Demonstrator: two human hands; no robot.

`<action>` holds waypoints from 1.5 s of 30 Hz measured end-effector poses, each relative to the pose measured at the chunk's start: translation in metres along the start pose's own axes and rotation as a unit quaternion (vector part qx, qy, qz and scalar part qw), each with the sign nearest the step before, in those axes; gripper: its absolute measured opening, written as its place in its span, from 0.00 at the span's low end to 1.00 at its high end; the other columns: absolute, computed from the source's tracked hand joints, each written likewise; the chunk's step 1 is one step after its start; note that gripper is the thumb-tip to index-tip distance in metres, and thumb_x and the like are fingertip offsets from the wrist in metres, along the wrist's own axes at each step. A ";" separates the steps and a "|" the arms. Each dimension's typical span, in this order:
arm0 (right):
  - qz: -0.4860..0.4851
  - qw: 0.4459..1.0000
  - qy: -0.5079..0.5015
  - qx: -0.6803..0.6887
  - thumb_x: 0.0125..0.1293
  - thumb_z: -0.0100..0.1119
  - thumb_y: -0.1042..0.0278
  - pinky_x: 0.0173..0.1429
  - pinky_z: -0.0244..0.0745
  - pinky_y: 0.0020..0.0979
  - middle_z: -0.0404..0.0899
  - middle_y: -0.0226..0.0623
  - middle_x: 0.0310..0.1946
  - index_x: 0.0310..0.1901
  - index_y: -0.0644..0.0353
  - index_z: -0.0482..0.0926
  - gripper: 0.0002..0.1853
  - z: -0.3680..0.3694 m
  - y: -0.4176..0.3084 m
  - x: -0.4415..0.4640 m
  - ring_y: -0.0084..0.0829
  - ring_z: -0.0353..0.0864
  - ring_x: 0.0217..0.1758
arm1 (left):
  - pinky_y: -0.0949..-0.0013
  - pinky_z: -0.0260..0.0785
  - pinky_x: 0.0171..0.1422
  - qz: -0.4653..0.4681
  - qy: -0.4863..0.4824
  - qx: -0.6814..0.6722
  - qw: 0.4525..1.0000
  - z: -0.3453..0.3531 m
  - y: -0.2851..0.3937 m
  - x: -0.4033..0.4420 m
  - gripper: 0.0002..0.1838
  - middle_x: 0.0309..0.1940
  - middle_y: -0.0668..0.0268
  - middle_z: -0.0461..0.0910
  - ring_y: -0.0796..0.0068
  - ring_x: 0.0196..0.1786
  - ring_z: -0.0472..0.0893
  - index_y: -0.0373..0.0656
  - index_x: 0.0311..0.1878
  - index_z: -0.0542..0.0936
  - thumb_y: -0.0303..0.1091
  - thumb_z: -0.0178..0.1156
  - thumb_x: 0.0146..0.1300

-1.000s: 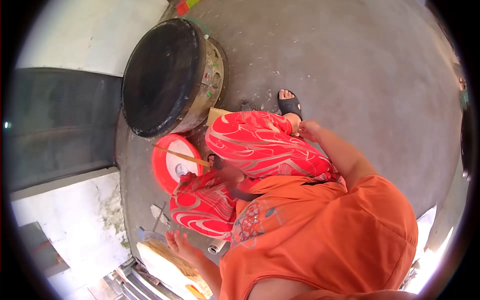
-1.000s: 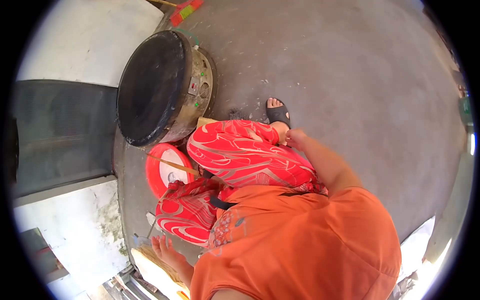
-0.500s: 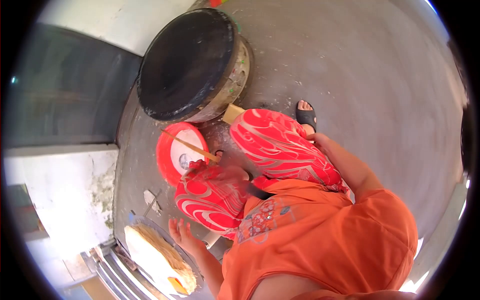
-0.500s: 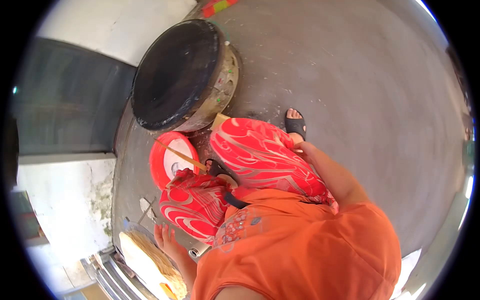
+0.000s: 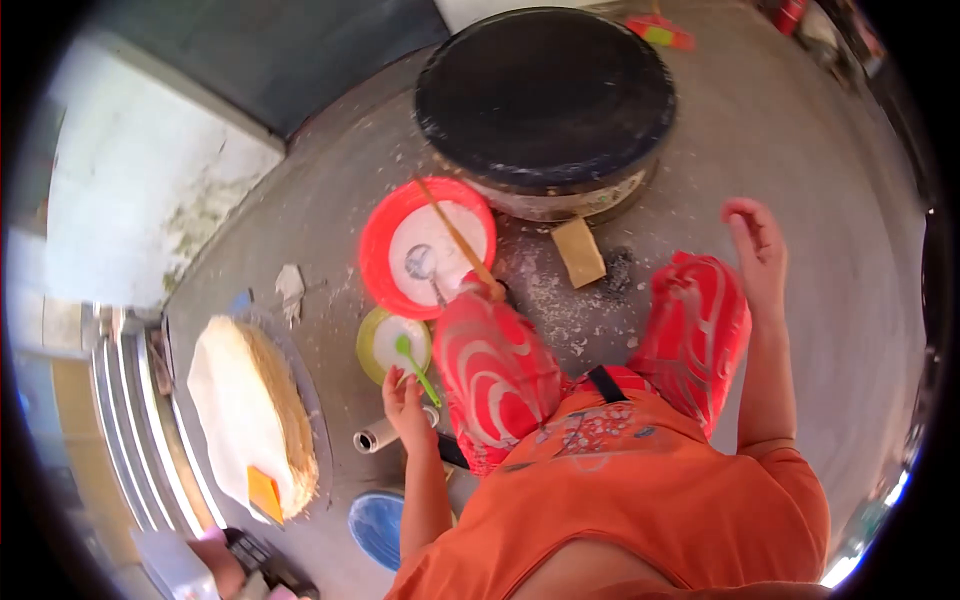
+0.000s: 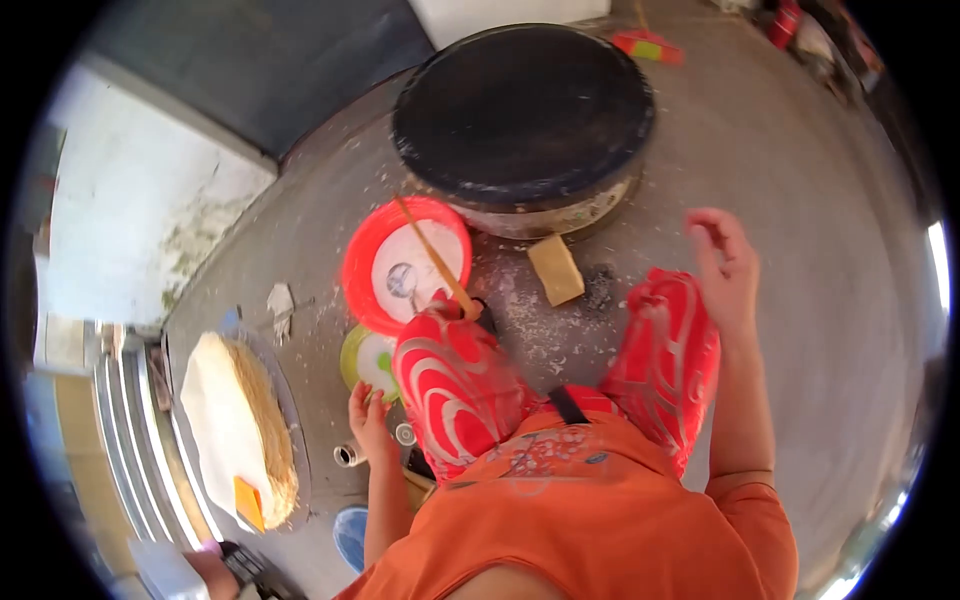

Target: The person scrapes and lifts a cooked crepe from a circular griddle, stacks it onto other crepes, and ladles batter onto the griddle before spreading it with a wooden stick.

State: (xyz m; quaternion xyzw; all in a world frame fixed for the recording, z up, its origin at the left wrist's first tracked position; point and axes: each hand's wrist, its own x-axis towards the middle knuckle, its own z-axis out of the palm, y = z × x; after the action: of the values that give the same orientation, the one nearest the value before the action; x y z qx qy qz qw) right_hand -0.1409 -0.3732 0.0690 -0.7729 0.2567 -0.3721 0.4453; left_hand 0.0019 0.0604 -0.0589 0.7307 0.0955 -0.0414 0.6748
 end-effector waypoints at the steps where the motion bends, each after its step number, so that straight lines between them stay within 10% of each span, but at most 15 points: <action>1: 0.020 0.996 -0.072 0.041 0.63 0.51 0.71 0.46 0.68 0.21 0.77 0.28 0.35 0.41 0.61 0.75 0.07 0.028 -0.007 0.005 0.18 0.73 0.39 | 0.77 0.66 0.46 -0.011 0.003 -0.006 1.000 0.000 -0.004 0.001 0.21 0.49 0.64 0.71 0.80 0.43 0.72 0.37 0.58 0.65 0.26 0.53 0.61; 8: 0.157 0.879 -0.448 -0.046 0.60 0.56 0.64 0.50 0.70 0.28 0.75 0.38 0.44 0.51 0.59 0.69 0.18 0.263 0.127 -0.036 0.29 0.74 0.46 | 0.74 0.65 0.50 -0.069 0.035 0.008 0.997 -0.003 -0.052 0.013 0.23 0.49 0.64 0.71 0.77 0.45 0.71 0.36 0.58 0.65 0.28 0.54 0.60; 16: 0.470 0.748 -0.442 0.158 0.53 0.64 0.67 0.41 0.73 0.28 0.77 0.36 0.39 0.49 0.61 0.72 0.21 0.392 0.179 -0.093 0.27 0.77 0.40 | 0.75 0.65 0.45 -0.151 0.039 0.001 0.988 0.009 -0.095 0.034 0.24 0.51 0.63 0.70 0.77 0.43 0.72 0.37 0.59 0.66 0.27 0.56 0.57; 27: 0.328 0.804 -0.481 0.122 0.62 0.53 0.69 0.27 0.69 0.21 0.76 0.29 0.26 0.42 0.60 0.71 0.08 0.325 0.133 -0.021 0.20 0.74 0.24 | 0.64 0.67 0.51 -0.332 -0.071 -0.106 0.935 0.067 -0.138 0.128 0.23 0.43 0.58 0.75 0.62 0.47 0.75 0.35 0.49 0.70 0.45 0.54 0.59; 32: 0.313 0.819 -0.474 0.079 0.66 0.47 0.70 0.19 0.61 0.18 0.74 0.29 0.23 0.37 0.59 0.69 0.04 0.270 0.068 0.015 0.17 0.69 0.17 | 0.68 0.64 0.26 -0.435 -0.078 -0.403 0.802 0.090 -0.091 0.165 0.18 0.25 0.62 0.74 0.71 0.25 0.73 0.35 0.36 0.71 0.45 0.47 0.64; 36: 0.314 0.821 -0.473 0.057 0.66 0.43 0.72 0.19 0.60 0.18 0.72 0.28 0.22 0.38 0.60 0.68 0.03 0.212 0.040 0.017 0.15 0.66 0.16 | 0.71 0.63 0.23 -0.486 -0.150 -0.554 0.658 0.076 -0.169 0.215 0.13 0.22 0.65 0.71 0.74 0.23 0.71 0.37 0.36 0.71 0.39 0.45 0.65; 39: 0.263 0.854 -0.447 0.025 0.66 0.44 0.74 0.20 0.60 0.18 0.71 0.28 0.21 0.38 0.61 0.68 0.03 0.168 0.043 0.011 0.15 0.64 0.16 | 0.70 0.56 0.14 -0.375 -0.035 -0.049 0.925 0.087 -0.116 0.199 0.14 0.16 0.64 0.68 0.75 0.13 0.66 0.37 0.31 0.71 0.39 0.46 0.64; 40: 0.266 0.855 -0.444 0.026 0.66 0.44 0.74 0.20 0.60 0.18 0.71 0.28 0.21 0.38 0.61 0.68 0.03 0.159 0.042 0.008 0.15 0.64 0.16 | 0.70 0.56 0.14 -0.375 -0.038 -0.045 0.925 0.084 -0.129 0.191 0.14 0.16 0.64 0.68 0.75 0.13 0.66 0.37 0.31 0.71 0.39 0.46 0.64; 42: 0.277 0.869 -0.410 0.025 0.65 0.45 0.75 0.21 0.60 0.18 0.71 0.28 0.21 0.39 0.61 0.68 0.03 0.143 0.043 0.002 0.15 0.64 0.16 | 0.64 0.66 0.21 -0.054 -0.074 0.370 0.925 0.075 -0.163 0.176 0.11 0.21 0.58 0.75 0.65 0.20 0.75 0.38 0.33 0.74 0.37 0.48 0.61; 45: 0.293 0.876 -0.383 0.030 0.65 0.46 0.75 0.21 0.60 0.18 0.71 0.27 0.22 0.38 0.62 0.68 0.03 0.136 0.072 -0.013 0.15 0.65 0.17 | 0.57 0.71 0.34 -0.010 -0.180 0.539 0.823 0.075 -0.102 0.156 0.10 0.30 0.51 0.79 0.54 0.33 0.80 0.41 0.39 0.75 0.35 0.48 0.59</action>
State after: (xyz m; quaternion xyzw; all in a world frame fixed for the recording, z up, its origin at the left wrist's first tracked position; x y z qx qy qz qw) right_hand -0.0441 -0.3305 -0.0432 -0.7308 0.2690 0.0929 0.6205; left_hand 0.1398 0.0061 -0.1950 0.9563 -0.0578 -0.2242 0.1787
